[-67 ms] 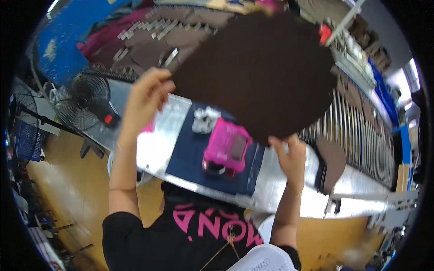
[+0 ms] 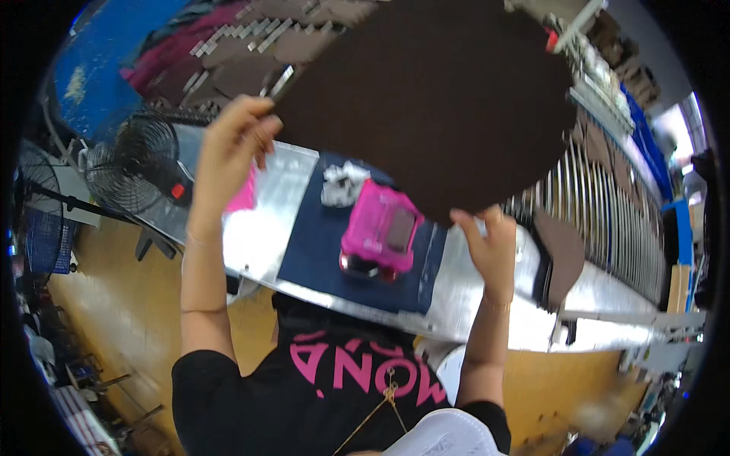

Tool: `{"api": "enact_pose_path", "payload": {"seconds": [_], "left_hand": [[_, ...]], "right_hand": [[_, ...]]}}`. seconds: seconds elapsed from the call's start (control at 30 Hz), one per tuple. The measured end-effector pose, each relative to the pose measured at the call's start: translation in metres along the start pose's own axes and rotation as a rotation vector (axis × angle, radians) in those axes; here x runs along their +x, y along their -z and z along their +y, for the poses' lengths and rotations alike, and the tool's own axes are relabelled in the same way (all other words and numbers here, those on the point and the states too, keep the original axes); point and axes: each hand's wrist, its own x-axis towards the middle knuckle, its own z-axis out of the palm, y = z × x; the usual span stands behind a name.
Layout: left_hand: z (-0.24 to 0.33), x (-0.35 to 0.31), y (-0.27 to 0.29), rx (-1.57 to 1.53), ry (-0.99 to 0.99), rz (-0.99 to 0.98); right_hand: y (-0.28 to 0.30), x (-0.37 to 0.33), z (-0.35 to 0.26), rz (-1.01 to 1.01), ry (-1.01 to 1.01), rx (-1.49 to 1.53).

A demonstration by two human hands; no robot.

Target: The person repeatedly picks up brown fabric pieces from a stack on the table and places them onto a moving conveyor belt. The person handles the pieces one at a time, positioning them on the belt as it moves.

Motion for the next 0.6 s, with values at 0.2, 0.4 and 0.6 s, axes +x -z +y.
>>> {"api": "enact_pose_path", "payload": {"seconds": [0.2, 0.4, 0.6], "left_hand": [[-0.005, -0.006, 0.02, 0.01, 0.016, 0.018], [-0.017, -0.015, 0.052, 0.136, 0.093, 0.051], [-0.02, -0.026, 0.043, 0.343, -0.197, -0.06]], "right_hand": [[-0.024, 0.009, 0.008, -0.026, 0.06, 0.048], [-0.046, 0.015, 0.0, -0.081, 0.216, 0.033], [-0.044, 0.015, -0.001, -0.106, 0.384, -0.078]]}}
